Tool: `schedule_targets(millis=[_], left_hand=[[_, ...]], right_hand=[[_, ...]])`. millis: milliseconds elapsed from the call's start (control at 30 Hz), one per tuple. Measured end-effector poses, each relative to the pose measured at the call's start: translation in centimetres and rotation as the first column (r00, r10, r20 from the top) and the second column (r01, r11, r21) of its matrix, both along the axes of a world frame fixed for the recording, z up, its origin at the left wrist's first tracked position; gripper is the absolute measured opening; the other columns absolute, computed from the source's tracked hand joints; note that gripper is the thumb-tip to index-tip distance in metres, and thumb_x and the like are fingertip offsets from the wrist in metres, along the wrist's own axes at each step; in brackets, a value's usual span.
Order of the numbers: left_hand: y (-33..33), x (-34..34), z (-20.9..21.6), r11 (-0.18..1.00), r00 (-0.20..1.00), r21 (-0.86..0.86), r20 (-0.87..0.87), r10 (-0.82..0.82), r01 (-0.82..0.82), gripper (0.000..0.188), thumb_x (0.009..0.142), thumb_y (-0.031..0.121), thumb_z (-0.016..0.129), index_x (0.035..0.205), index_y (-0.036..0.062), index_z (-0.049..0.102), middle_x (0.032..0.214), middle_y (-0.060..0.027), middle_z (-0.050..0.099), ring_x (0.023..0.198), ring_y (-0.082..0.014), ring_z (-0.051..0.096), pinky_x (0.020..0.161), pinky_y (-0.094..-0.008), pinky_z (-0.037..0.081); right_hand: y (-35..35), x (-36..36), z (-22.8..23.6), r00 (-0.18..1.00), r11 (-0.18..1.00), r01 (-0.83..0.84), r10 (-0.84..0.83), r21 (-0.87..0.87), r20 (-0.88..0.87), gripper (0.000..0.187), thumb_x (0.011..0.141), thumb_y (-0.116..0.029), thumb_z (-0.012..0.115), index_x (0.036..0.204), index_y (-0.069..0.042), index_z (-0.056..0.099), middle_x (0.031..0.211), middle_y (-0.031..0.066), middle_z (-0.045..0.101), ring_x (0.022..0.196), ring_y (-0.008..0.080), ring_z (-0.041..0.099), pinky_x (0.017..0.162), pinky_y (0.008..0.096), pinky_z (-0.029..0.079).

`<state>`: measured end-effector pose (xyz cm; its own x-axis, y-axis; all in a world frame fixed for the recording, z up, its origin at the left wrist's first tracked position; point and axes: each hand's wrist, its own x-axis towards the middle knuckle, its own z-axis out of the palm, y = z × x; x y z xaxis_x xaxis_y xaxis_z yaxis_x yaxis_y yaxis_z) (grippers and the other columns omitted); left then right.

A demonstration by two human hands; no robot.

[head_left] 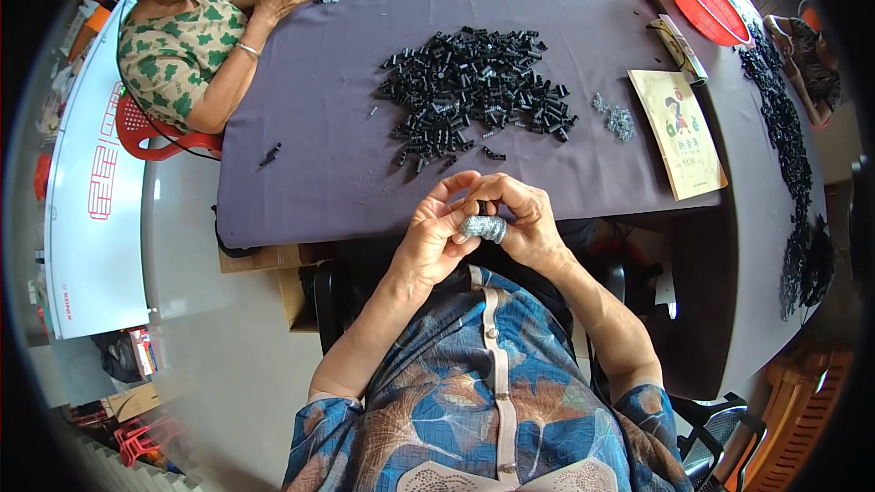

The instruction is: Assembling and sorting small black plastic components at a workshop table.

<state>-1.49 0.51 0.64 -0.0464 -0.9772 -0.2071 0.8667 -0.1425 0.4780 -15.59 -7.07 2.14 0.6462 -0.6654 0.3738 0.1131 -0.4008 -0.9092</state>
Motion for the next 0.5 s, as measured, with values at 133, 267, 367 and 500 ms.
schedule_targets(millis=[133, 267, 367, 500], left_hand=[[0.08, -0.04, -0.17, 1.0, 1.0, -0.03, -0.03, -0.002, 0.002, 0.037, 0.088, 0.003, 0.06, 0.122, 0.0072, 0.049, 0.09, -0.0133, 0.063, 0.052, -0.0044, 0.044, 0.038, -0.0148, 0.033], [-0.12, -0.03, -0.66, 1.0, 0.999, -0.004, -0.026, 0.02, -0.02, 0.035, 0.088, 0.003, 0.06, 0.121, 0.0067, 0.049, 0.091, -0.0134, 0.063, 0.051, -0.0042, 0.044, 0.038, -0.0147, 0.032], [-0.29, -0.13, -0.52, 0.999, 0.999, 0.03, -0.008, 0.045, -0.045, 0.034, 0.088, 0.003, 0.061, 0.119, 0.006, 0.05, 0.089, -0.0113, 0.063, 0.051, -0.0034, 0.043, 0.038, -0.0144, 0.032], [-0.28, -0.08, -0.24, 0.996, 0.998, 0.074, 0.033, 0.054, -0.057, 0.033, 0.088, 0.004, 0.062, 0.118, 0.0055, 0.05, 0.085, -0.0064, 0.061, 0.051, -0.0022, 0.042, 0.038, -0.0143, 0.032]], right_hand=[[0.12, -0.06, 0.07, 1.0, 0.999, -0.01, 0.01, 0.045, -0.012, 0.021, 0.072, -0.003, 0.075, 0.085, -0.004, 0.058, 0.083, 0.0021, 0.06, 0.072, 0.0113, 0.053, 0.066, 0.0247, 0.044], [-0.04, 0.13, -0.56, 1.0, 0.997, -0.02, 0.019, 0.072, 0.01, 0.023, 0.072, -0.002, 0.074, 0.088, -0.004, 0.058, 0.083, 0.0024, 0.059, 0.074, 0.0124, 0.053, 0.067, 0.0257, 0.044], [0.1, 0.1, -0.24, 1.0, 0.998, 0.009, -0.007, 0.064, -0.029, 0.024, 0.072, -0.002, 0.074, 0.09, -0.004, 0.058, 0.083, 0.003, 0.057, 0.074, 0.0134, 0.053, 0.069, 0.0262, 0.045], [-0.15, 0.11, -0.67, 0.998, 0.999, 0.017, -0.02, -0.043, -0.068, 0.03, 0.07, -0.003, 0.071, 0.098, -0.003, 0.058, 0.093, 0.006, 0.06, 0.072, 0.0178, 0.056, 0.063, 0.0292, 0.047]])
